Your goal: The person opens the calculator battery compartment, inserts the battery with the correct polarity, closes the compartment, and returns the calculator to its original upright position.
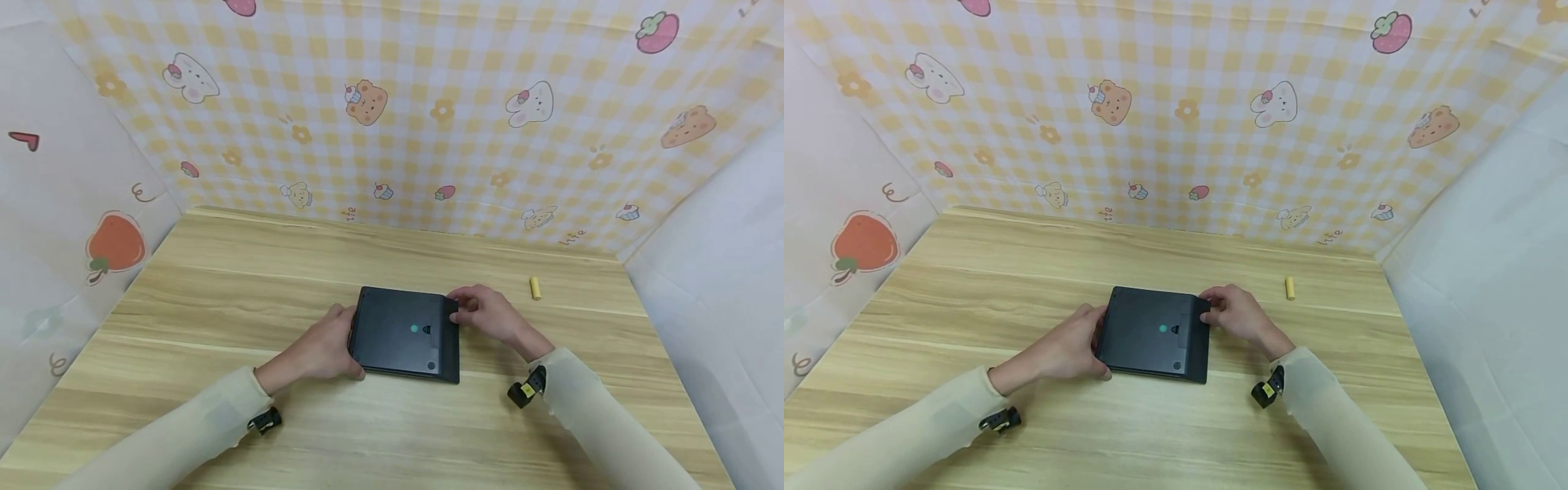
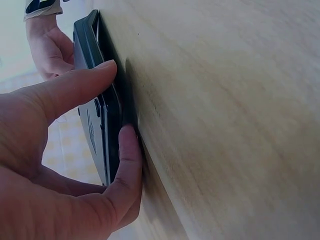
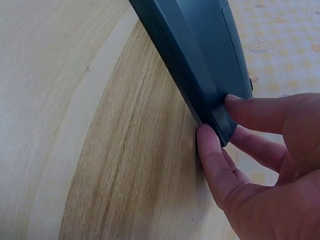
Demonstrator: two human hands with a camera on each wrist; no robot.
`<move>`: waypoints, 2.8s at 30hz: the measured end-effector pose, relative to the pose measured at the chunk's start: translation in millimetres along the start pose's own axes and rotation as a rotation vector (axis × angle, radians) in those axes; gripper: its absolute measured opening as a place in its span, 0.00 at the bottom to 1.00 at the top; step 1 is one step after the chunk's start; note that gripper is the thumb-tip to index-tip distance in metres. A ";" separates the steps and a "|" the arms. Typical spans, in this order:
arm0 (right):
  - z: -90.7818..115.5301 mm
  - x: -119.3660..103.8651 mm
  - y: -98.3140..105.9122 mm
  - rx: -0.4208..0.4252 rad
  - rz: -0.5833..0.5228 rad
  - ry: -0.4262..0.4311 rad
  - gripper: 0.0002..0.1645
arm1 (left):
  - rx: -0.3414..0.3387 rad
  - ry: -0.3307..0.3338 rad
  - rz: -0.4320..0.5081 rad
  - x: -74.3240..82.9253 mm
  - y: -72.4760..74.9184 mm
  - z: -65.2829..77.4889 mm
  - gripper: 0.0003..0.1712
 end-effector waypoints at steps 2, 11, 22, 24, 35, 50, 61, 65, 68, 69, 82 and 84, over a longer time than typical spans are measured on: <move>0.2 -0.5 -0.5 -0.004 0.002 0.001 0.24 | -0.004 0.006 -0.001 -0.7 -0.2 0.2 0.72; 0.3 -0.8 -0.5 -0.006 0.025 0.005 0.23 | -0.013 0.022 -0.019 -2.0 -0.7 -0.1 0.72; 1.7 -1.2 -0.6 -0.009 0.025 0.003 0.24 | -0.029 0.036 -0.082 0.8 0.5 -1.0 0.72; 2.0 -1.5 -0.8 -0.010 0.020 0.002 0.24 | -0.032 0.039 -0.090 1.0 0.4 -1.1 0.72; 2.4 -0.6 -1.5 -0.012 0.007 0.005 0.24 | -0.038 0.038 -0.106 0.4 -0.8 -1.4 0.70; 4.9 2.1 -0.6 -0.001 -0.038 0.003 0.25 | -0.038 0.029 -0.037 -2.5 3.8 0.4 0.71; 15.4 -15.4 7.3 0.121 0.003 0.137 0.17 | 0.046 -0.002 -0.002 -1.1 19.5 -4.3 0.67; 22.3 -32.6 8.7 0.150 0.068 0.259 0.13 | 0.094 -0.068 0.001 11.5 25.3 -3.9 0.65; 26.9 -44.6 4.3 0.138 0.114 0.342 0.12 | 0.108 -0.102 -0.019 21.4 25.2 -4.7 0.65; 27.9 -47.5 1.7 0.129 0.126 0.362 0.12 | 0.106 -0.110 -0.025 24.3 24.2 -5.4 0.65; 26.7 -60.8 -30.7 -0.035 0.190 0.404 0.11 | 0.011 -0.222 -0.103 41.4 0.8 -21.5 0.65; 25.8 -61.6 -33.5 -0.040 0.202 0.408 0.10 | 0.007 -0.225 -0.108 41.5 -1.0 -22.6 0.65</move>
Point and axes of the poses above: each hand's wrist, its own z-axis away from the middle knuckle, its own y-axis out of the back of the hand, x = y × z, the point moved 8 cm from there along -z, towards the middle knuckle, and after that the axes turned 3 degrees about -z, right-handed, at the moved point
